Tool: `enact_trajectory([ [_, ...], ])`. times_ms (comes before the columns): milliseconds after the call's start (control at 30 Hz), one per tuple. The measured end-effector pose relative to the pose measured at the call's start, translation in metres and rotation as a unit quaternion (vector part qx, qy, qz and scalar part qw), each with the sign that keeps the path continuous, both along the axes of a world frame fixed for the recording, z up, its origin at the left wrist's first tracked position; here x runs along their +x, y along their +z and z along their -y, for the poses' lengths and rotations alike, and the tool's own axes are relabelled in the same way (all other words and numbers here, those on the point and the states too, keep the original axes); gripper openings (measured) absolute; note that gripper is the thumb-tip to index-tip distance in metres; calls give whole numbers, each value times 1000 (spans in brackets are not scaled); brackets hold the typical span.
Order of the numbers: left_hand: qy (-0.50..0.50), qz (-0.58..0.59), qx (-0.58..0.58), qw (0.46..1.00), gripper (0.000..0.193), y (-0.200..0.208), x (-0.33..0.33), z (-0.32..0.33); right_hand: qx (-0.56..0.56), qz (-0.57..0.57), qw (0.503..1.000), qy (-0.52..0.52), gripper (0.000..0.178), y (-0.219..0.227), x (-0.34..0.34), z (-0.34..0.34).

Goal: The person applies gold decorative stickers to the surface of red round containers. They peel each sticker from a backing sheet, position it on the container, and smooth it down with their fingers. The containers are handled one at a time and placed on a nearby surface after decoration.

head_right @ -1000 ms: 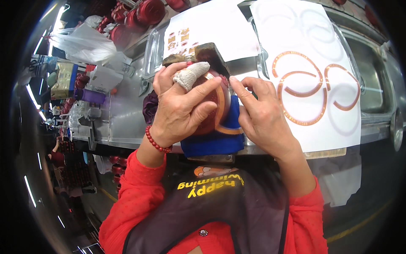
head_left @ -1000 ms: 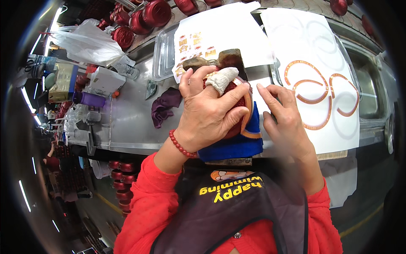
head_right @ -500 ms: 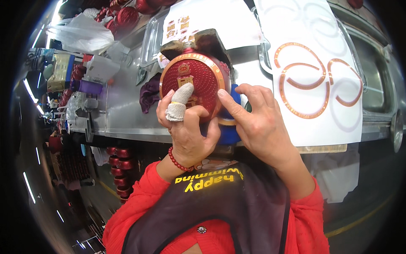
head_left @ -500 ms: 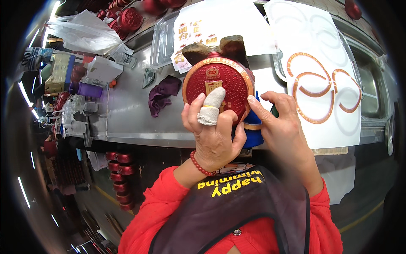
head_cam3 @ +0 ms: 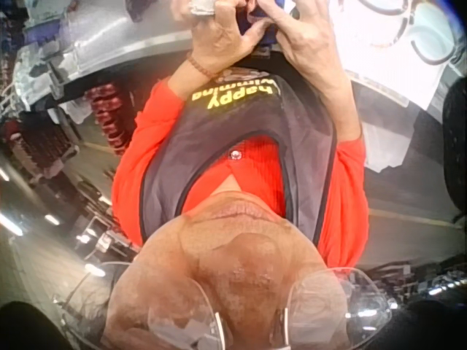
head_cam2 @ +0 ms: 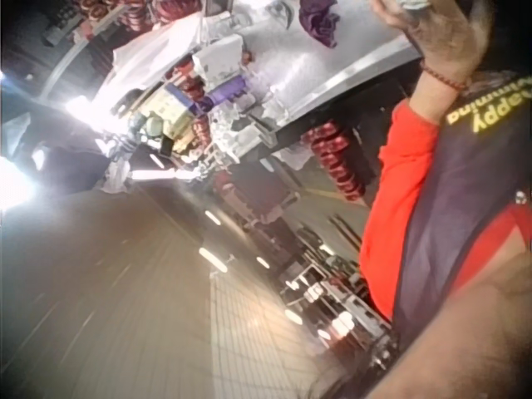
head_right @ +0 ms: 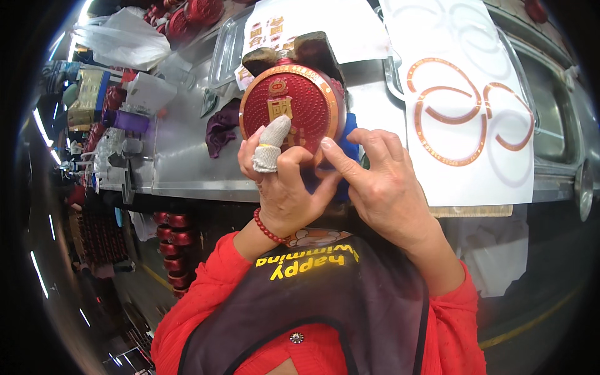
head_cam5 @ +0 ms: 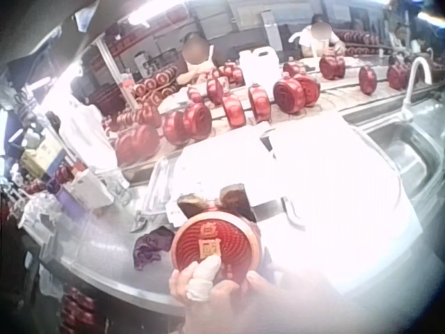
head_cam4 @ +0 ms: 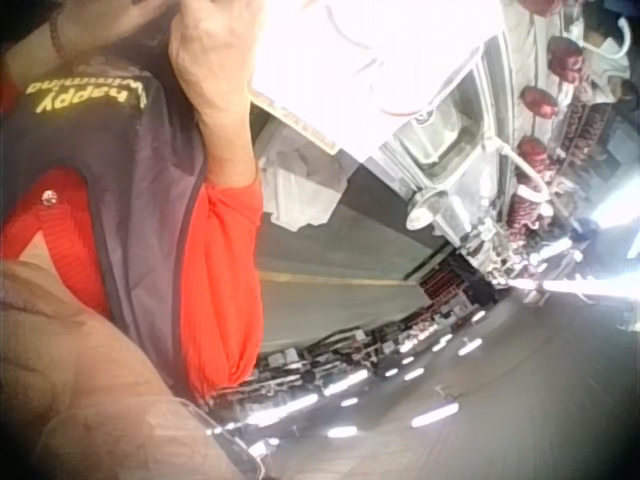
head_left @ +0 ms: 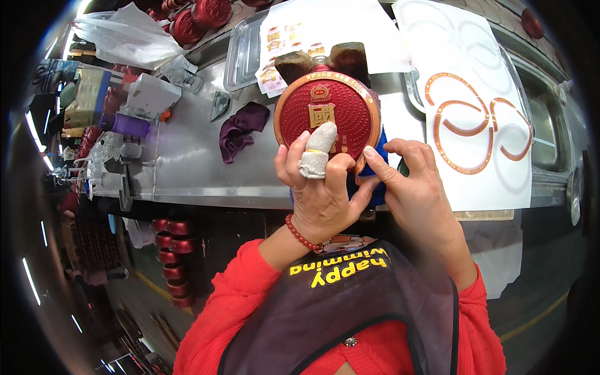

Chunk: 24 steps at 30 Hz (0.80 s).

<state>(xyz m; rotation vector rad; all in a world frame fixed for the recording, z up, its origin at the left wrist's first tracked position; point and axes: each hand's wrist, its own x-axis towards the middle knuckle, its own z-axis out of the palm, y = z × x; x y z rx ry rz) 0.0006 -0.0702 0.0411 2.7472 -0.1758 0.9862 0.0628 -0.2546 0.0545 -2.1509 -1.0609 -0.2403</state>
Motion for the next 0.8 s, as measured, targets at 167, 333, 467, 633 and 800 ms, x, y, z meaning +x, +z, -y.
enact_trajectory([
  [167, 3, 14, 25, 1000, 31, 2, -4, -3, -7, 3, 1000, 3, 63, 2, -3, 1],
  [333, 21, 4, 37, 999, 20, 8, -21, -13, -21, 4, 1000, 3, 65, 2, -5, 1],
  [467, 34, 14, 43, 998, 22, 6, -27, -24, -26, 5, 1000, 5, 67, 1, -7, 0],
  [633, 45, 33, 20, 998, 23, -2, -32, -33, -18, 6, 1000, 9, 70, -2, -8, -1],
  [800, 51, 64, 33, 996, 20, -1, -31, -47, 7, -9, 1000, -14, 66, -5, -3, 2],
])
